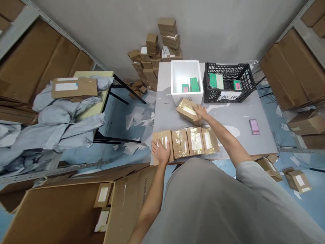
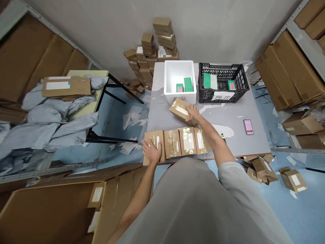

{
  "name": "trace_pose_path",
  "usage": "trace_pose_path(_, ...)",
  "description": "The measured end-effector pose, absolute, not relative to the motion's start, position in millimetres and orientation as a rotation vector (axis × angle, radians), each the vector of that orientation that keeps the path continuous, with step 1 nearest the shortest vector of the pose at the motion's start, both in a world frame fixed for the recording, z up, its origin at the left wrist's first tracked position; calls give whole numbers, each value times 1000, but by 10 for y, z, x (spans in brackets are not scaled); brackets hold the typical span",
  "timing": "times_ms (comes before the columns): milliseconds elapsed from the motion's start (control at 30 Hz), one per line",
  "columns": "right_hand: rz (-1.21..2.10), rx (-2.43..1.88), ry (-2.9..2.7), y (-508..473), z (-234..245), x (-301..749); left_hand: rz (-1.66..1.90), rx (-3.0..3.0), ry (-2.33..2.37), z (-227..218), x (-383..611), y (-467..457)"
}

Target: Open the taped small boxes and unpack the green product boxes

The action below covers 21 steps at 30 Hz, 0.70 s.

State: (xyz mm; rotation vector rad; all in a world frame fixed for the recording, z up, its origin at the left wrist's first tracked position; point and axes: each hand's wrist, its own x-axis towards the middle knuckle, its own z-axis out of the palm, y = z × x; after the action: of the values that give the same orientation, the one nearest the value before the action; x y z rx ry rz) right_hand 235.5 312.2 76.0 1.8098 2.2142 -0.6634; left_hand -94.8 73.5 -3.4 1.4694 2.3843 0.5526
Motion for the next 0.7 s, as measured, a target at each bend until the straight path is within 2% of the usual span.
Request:
trace_pose_path(200, -521, 1511, 2685, 3088, 1353, 2521, 624, 1433, 2315, -43, -942, 714)
trace_pose_path(400, -674, 1462, 2844, 1795, 2061, 2868, 672, 1344, 2249, -57, -948, 695)
trace_pose_path(533, -761, 1359, 2748, 978, 1909, 2747, 652, 1349, 2232, -21, -932, 676)
trace_pose_path(700, -868, 1480, 2647, 605, 1514, 2621, 651, 1278, 2181, -27, -1084, 678)
